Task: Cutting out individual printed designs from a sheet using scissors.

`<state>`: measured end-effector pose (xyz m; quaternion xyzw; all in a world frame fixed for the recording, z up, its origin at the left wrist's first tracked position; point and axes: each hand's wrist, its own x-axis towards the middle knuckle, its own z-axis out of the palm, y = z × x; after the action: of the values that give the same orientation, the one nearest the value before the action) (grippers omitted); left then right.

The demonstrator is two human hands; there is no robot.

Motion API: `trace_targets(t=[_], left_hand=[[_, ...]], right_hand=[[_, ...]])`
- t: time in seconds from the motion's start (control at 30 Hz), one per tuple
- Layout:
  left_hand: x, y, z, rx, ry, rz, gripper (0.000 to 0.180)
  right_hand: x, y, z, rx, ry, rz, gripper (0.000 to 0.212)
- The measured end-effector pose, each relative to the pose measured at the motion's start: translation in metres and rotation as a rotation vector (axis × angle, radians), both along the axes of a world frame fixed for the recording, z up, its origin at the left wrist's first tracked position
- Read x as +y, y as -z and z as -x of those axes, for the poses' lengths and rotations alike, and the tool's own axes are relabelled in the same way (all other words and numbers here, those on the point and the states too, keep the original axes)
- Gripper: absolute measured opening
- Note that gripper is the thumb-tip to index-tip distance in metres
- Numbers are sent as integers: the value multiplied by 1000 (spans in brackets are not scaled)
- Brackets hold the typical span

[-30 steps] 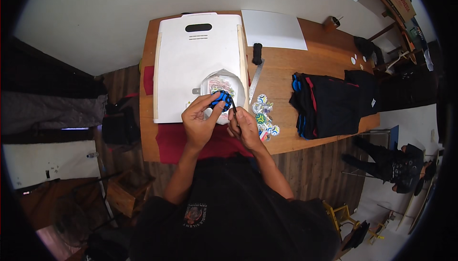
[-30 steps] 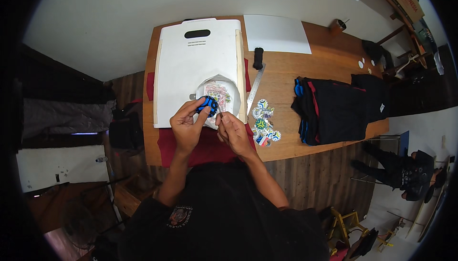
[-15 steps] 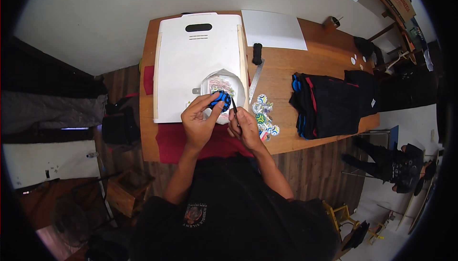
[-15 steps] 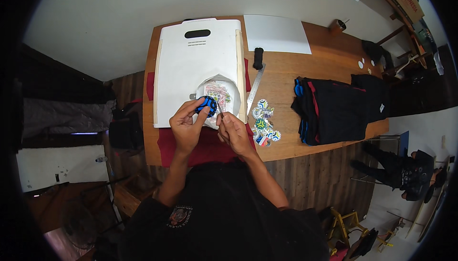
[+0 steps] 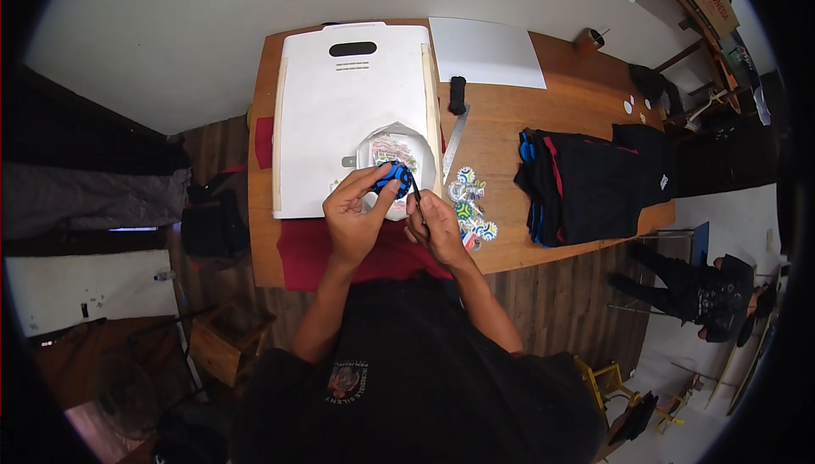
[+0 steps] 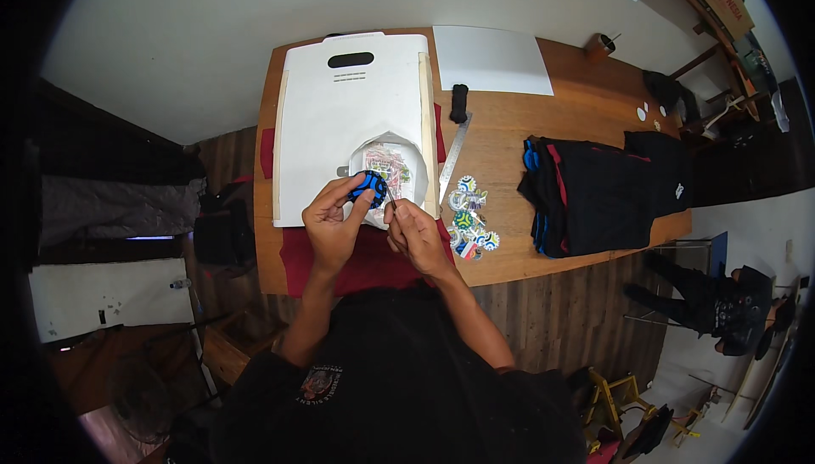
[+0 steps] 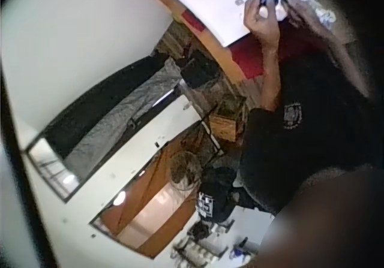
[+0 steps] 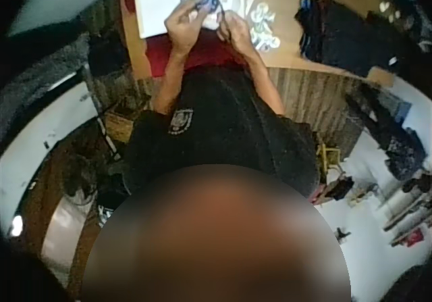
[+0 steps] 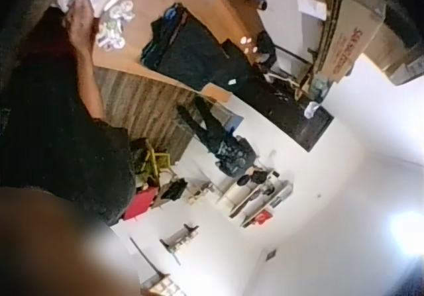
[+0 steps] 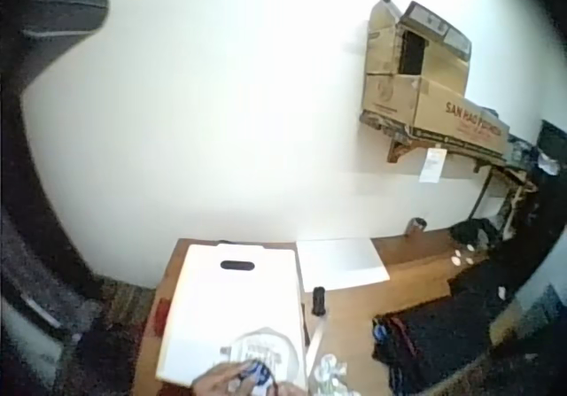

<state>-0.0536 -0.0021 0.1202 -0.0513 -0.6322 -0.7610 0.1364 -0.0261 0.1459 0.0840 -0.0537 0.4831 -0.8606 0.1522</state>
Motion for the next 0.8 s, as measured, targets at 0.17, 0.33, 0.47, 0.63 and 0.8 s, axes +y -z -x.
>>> trace_targets(t=[0.17, 0.33, 0.47, 0.63, 0.8], left_hand=[[1, 1, -1, -10, -1, -13, 30], [0, 1, -1, -32, 14, 1, 31], [-2, 0, -1, -26, 13, 46, 31], [-2, 0, -2, -26, 16, 52, 32], [-1, 0, -3, -41, 33, 35, 33]], right_hand=[[-2, 1, -1, 0, 7, 17, 37], [-2, 1, -1, -17, 2, 13, 38], [-2, -1, -1, -14, -1, 26, 38], [-1, -1, -1, -25, 1, 21, 37], [-1, 0, -1, -25, 2, 22, 37]])
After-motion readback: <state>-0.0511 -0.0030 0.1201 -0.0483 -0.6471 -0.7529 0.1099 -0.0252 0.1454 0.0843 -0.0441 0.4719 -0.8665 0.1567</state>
